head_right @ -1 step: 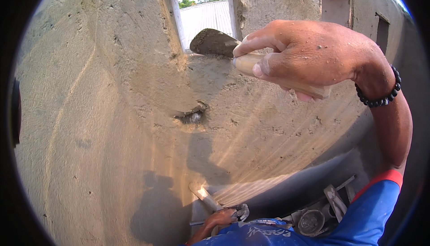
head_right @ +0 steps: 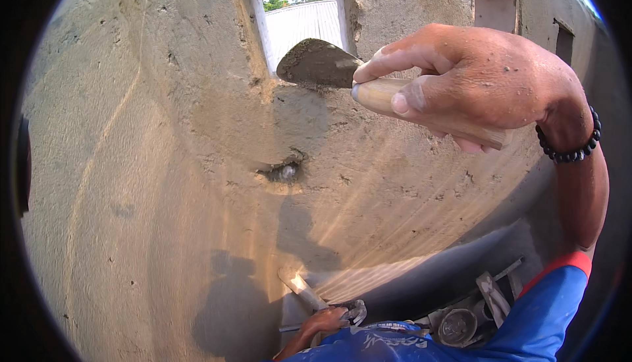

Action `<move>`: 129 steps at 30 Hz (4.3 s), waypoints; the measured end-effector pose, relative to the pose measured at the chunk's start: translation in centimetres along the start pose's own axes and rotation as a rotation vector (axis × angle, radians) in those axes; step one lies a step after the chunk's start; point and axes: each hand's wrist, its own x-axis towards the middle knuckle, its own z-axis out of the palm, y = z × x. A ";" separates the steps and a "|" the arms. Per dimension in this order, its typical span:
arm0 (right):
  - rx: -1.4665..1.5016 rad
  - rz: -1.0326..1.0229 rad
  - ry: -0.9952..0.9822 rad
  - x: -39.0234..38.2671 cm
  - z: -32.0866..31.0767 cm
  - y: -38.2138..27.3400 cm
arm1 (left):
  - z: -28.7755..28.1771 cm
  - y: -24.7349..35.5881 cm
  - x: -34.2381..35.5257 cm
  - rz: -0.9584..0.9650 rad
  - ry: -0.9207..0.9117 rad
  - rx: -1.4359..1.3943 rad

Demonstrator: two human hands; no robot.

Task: The person finishes a section of a wall by removing a wooden form with a hammer and applying plaster into the gaps using a trowel.

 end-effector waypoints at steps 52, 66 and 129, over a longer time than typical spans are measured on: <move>-0.108 0.228 0.780 -18.8 7.3 24.9 | -6.5 12.0 3.9 0.174 0.952 -0.413; 0.616 0.255 0.545 -19.5 14.7 31.3 | -4.7 18.3 11.3 0.151 0.475 -0.582; 0.251 0.215 -0.601 -15.7 47.9 44.9 | 36.8 -3.3 6.0 -1.190 0.625 -0.847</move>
